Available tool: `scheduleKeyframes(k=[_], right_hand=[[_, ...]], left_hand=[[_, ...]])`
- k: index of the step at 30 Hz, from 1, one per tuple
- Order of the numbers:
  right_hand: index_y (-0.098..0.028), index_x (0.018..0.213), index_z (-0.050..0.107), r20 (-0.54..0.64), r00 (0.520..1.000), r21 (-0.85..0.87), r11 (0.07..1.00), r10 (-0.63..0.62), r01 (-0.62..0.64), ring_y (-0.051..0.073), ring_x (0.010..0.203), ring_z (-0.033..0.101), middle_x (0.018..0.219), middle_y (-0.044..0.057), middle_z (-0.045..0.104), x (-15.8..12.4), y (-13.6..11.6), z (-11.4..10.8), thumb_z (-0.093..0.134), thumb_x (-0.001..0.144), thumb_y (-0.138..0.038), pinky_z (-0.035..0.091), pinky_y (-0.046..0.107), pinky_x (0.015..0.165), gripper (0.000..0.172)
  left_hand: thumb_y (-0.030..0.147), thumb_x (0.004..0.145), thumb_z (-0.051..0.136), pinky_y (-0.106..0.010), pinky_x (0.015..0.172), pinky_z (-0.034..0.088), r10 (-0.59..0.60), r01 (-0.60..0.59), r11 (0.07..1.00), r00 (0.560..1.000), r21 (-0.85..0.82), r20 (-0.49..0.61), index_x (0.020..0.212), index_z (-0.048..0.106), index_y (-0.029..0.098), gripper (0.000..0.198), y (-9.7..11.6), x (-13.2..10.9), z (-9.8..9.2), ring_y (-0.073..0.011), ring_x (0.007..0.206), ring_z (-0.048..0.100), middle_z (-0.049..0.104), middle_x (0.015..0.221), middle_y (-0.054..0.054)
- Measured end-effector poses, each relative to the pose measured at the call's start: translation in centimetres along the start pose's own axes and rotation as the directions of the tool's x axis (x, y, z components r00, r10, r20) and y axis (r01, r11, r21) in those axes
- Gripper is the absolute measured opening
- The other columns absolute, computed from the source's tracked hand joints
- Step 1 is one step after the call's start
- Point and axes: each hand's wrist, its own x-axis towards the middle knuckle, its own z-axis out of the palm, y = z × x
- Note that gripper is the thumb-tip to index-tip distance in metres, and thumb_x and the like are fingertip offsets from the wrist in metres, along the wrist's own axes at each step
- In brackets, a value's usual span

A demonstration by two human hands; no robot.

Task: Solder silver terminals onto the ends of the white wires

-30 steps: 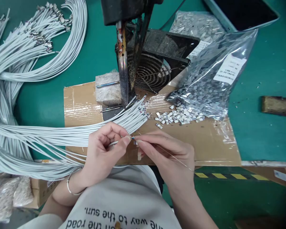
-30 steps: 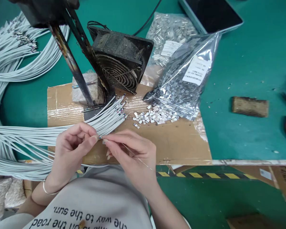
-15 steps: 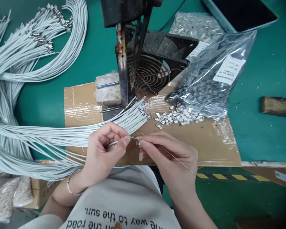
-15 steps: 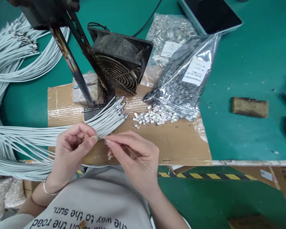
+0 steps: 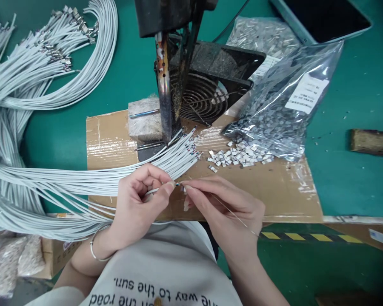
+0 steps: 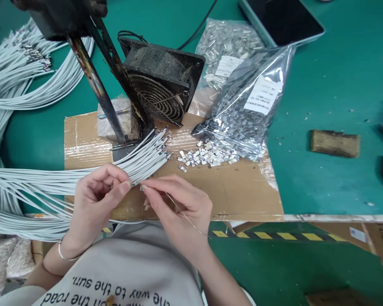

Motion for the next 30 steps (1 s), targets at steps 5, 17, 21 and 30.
scheduleKeyframes(k=[5, 17, 21, 30], right_hand=[[-0.027, 0.088, 0.085, -0.076, 0.994, 0.044, 0.996, 0.083, -0.080, 0.011, 0.051, 0.066, 0.070, -0.002, 0.075, 0.4, -0.4, 0.3, 0.078, 0.087, -0.010, 0.059, 0.022, 0.050, 0.019], [-0.028, 0.085, 0.086, -0.017, 0.997, 0.061, 0.995, 0.077, -0.076, 0.010, 0.055, 0.065, 0.077, -0.001, 0.078, 1.1, -0.9, 0.3, 0.077, 0.086, -0.008, 0.058, 0.022, 0.051, 0.023], [-0.029, 0.086, 0.087, 0.010, 0.996, 0.067, 0.994, 0.091, -0.092, 0.009, 0.055, 0.064, 0.077, -0.002, 0.076, 1.2, -0.8, 0.1, 0.078, 0.086, -0.008, 0.056, 0.021, 0.050, 0.023], [-0.029, 0.087, 0.087, 0.051, 0.995, 0.062, 0.994, 0.092, -0.095, 0.009, 0.054, 0.062, 0.077, -0.001, 0.076, 1.3, -0.8, -0.2, 0.078, 0.086, -0.009, 0.054, 0.022, 0.048, 0.023]], left_hand=[[0.019, 0.092, 0.074, -0.019, 0.044, 0.024, 0.004, -0.003, 1.000, 1.000, -0.011, 0.006, 0.081, 0.070, 0.019, 0.012, 0.1, 0.1, -0.1, -0.0058, 0.048, 0.034, 0.052, 0.056, 0.006], [0.019, 0.083, 0.076, -0.023, 0.044, 0.028, -0.014, 0.015, 0.996, 1.000, 0.083, -0.010, 0.075, 0.070, 0.019, 0.010, 1.1, 0.2, 0.4, -0.0094, 0.052, 0.043, 0.066, 0.069, -0.003], [0.021, 0.084, 0.076, -0.023, 0.043, 0.024, -0.009, 0.009, 0.996, 1.000, 0.089, -0.002, 0.075, 0.070, 0.019, 0.012, 1.0, 0.3, 0.3, -0.0083, 0.052, 0.041, 0.068, 0.075, -0.004], [0.018, 0.085, 0.075, -0.023, 0.046, 0.025, -0.005, 0.004, 0.997, 1.000, 0.080, 0.014, 0.074, 0.067, 0.018, 0.013, 1.0, 0.3, 0.1, -0.0079, 0.053, 0.040, 0.070, 0.076, -0.003]])
